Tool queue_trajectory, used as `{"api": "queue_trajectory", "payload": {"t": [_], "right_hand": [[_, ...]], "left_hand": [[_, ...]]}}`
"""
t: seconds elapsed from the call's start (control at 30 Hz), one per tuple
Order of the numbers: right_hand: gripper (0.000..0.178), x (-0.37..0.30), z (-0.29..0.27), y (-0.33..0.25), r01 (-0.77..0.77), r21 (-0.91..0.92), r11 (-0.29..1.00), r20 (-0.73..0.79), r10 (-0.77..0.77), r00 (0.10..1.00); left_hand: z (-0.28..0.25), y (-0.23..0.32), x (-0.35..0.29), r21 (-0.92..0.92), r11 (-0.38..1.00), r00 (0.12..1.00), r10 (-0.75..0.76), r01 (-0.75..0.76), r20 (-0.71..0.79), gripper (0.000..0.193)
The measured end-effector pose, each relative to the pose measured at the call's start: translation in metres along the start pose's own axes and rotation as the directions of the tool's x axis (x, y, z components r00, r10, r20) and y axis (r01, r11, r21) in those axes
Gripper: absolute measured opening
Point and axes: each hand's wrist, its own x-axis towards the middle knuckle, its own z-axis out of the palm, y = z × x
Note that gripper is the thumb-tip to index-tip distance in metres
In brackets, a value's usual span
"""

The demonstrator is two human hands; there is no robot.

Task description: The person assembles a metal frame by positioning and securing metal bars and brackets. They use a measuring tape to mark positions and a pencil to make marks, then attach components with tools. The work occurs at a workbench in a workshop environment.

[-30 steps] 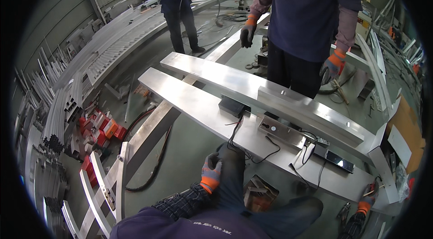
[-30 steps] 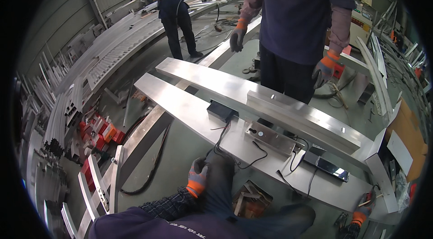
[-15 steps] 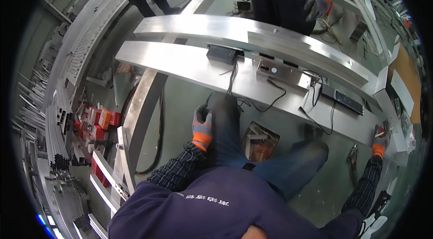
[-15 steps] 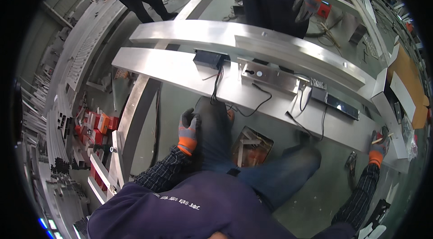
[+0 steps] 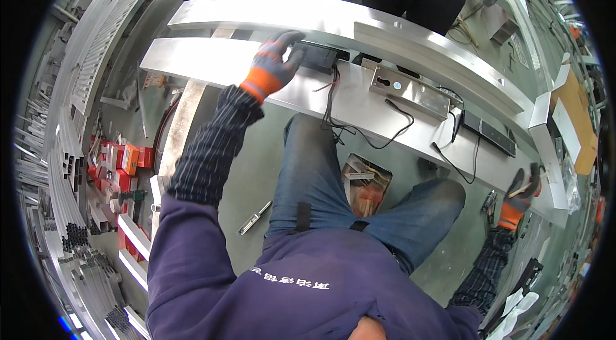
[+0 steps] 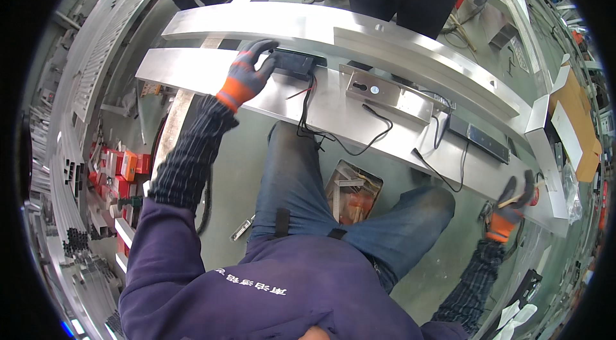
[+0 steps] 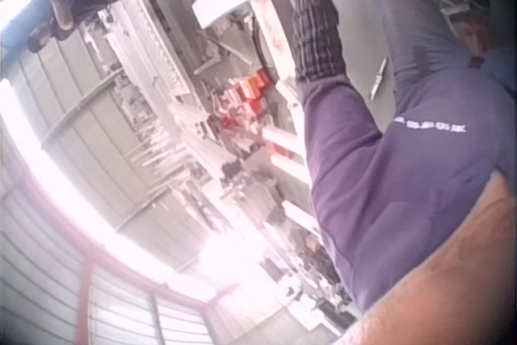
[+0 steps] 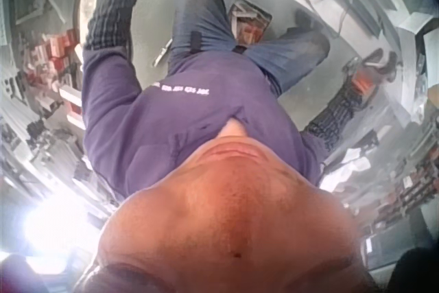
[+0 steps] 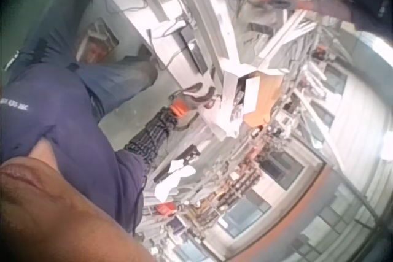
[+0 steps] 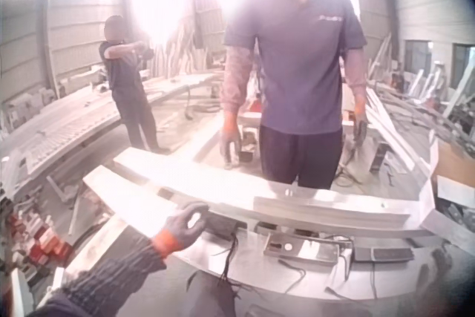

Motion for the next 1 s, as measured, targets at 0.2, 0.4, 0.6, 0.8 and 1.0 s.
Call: {"api": "queue_trajectory", "payload": {"t": [0.2,0.4,0.6,0.8,1.0], "right_hand": [[0.042,-0.014,0.008,-0.168,-0.023,0.230,0.973,0.221,-0.029,0.975],[0.055,0.001,0.028,-0.238,-0.251,0.391,0.886,0.436,0.062,0.898],[0.034,0.059,0.078,-0.302,-0.084,0.467,0.880,0.400,-0.126,0.908],[0.028,0.134,0.143,-0.406,0.201,0.691,0.695,0.226,-0.471,0.852],[0.029,0.150,0.248,-0.464,0.069,0.589,0.805,0.603,-0.494,0.626]], "left_hand": [[0.058,-0.021,0.046,0.195,0.979,0.949,-0.003,-0.062,0.316,0.036],[0.052,0.002,0.038,0.308,0.950,0.939,-0.058,-0.052,0.338,0.035],[0.069,0.008,0.018,0.143,0.983,0.988,0.097,-0.113,0.119,0.039],[0.085,0.029,-0.006,0.172,0.985,0.996,-0.008,0.022,-0.085,0.068],[0.083,0.036,-0.007,0.168,0.984,0.996,-0.069,0.059,0.054,0.060]]}}
